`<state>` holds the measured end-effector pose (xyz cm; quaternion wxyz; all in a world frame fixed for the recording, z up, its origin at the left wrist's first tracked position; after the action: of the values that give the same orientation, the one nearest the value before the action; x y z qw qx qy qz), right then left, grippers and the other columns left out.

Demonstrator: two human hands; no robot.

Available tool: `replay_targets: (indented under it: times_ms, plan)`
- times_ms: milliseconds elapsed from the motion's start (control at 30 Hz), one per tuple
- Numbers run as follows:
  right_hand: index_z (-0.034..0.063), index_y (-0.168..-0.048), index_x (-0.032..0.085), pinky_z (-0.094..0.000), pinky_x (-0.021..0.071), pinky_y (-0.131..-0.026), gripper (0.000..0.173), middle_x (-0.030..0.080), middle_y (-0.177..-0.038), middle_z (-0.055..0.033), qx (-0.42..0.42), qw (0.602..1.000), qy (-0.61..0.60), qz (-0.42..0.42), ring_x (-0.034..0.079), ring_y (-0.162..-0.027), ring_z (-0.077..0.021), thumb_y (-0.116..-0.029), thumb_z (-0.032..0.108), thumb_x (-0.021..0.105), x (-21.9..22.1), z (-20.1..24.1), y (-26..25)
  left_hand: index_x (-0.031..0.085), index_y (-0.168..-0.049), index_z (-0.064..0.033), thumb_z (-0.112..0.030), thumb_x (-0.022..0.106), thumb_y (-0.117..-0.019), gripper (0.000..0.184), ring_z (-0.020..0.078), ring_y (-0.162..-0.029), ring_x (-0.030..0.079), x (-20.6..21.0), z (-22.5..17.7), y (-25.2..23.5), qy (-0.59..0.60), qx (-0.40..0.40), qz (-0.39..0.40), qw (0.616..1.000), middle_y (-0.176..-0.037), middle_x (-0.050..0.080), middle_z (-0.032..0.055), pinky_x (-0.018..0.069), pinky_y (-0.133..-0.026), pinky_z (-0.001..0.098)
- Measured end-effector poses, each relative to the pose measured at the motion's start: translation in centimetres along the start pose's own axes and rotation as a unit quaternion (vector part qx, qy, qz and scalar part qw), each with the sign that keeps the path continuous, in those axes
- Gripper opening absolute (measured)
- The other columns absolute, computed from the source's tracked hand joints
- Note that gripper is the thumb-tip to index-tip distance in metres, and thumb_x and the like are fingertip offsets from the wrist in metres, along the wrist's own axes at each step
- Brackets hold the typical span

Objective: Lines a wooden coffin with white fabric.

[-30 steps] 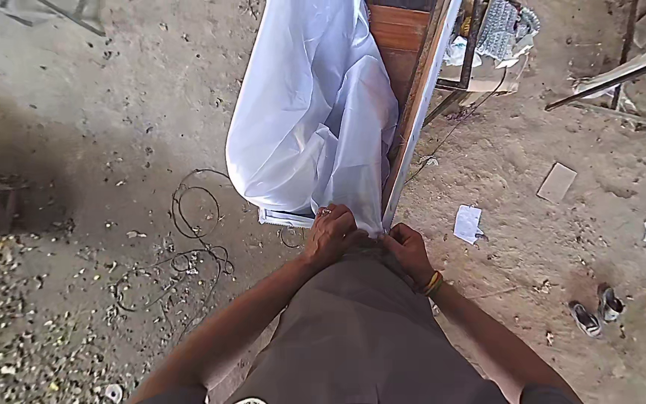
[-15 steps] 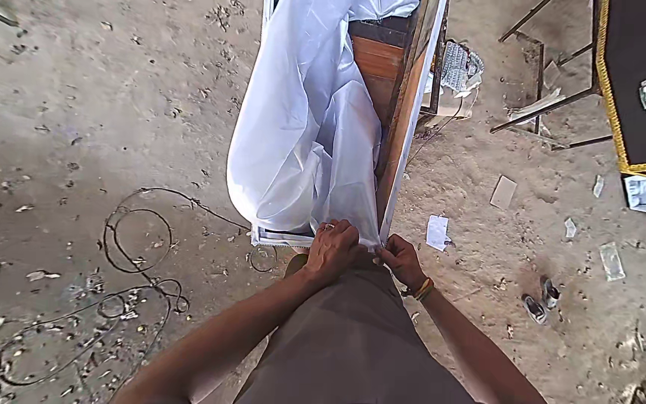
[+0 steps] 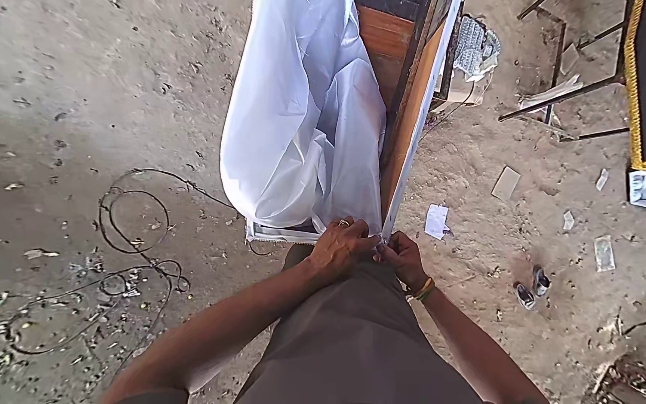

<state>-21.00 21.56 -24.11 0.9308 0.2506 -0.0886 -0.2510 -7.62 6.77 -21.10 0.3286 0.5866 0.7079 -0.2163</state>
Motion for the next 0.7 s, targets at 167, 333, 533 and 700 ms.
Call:
replay_targets:
  times_ms: [167,333,533,700]
  plan:
    - [0.0076,-0.084,0.055,-0.0328,0.0606,-0.057,0.02,0.065,-0.065,-0.0001,0.007,1.0,-0.008,0.018,0.067,-0.057,-0.0146,-0.087,0.008,0.075,0.0,0.2,-0.3,0.069,-0.124,-0.0181,-0.007,0.05,-0.1,0.033,0.0353,-0.098,0.065,-0.4,-0.8,-0.8,-0.017,0.012,0.06,0.998,-0.106,0.066,0.0131,0.0523,-0.079,0.052]
    - [0.0079,-0.086,0.056,-0.0323,0.0607,-0.058,0.018,0.065,-0.066,0.0018,0.002,0.999,0.004,0.042,0.067,-0.057,-0.0132,-0.088,0.008,0.074,-0.1,0.5,-0.6,0.068,-0.111,-0.0008,-0.001,0.05,-0.0971,0.022,0.037,-0.094,0.066,-0.9,-2.4,-2.0,-0.073,0.053,0.108,0.99,-0.102,0.066,0.0173,0.0536,-0.075,0.0513]
    - [0.0073,-0.087,0.056,-0.0319,0.0604,-0.057,0.018,0.066,-0.066,0.0008,-0.008,0.999,0.008,0.05,0.067,-0.057,-0.0137,-0.0891,0.007,0.073,-0.1,0.4,-0.7,0.067,-0.107,-0.001,-0.003,0.049,-0.0997,0.02,0.0359,-0.09,0.065,-1.2,-1.5,-2.7,-0.066,0.139,0.133,0.979,-0.099,0.064,0.0173,0.0504,-0.077,0.0517]
    - [0.0065,-0.088,0.056,-0.0328,0.0607,-0.058,0.019,0.065,-0.067,0.0004,-0.001,0.999,0.01,0.036,0.067,-0.057,-0.0144,-0.0893,0.01,0.074,0.0,0.4,-0.6,0.073,-0.123,-0.0197,-0.017,0.051,-0.1031,0.03,0.0344,-0.1,0.065,-0.2,0.6,-1.4,0.071,0.035,0.067,0.995,-0.107,0.068,0.0138,0.0536,-0.083,0.051]
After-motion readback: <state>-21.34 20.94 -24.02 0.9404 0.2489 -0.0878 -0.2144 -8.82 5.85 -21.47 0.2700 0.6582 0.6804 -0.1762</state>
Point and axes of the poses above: each hand's wrist, its own y-axis away from the middle knuckle, its own x-axis out of the palm, z = x × y, the point moved 4 cm from there along -y, towards the middle knuckle
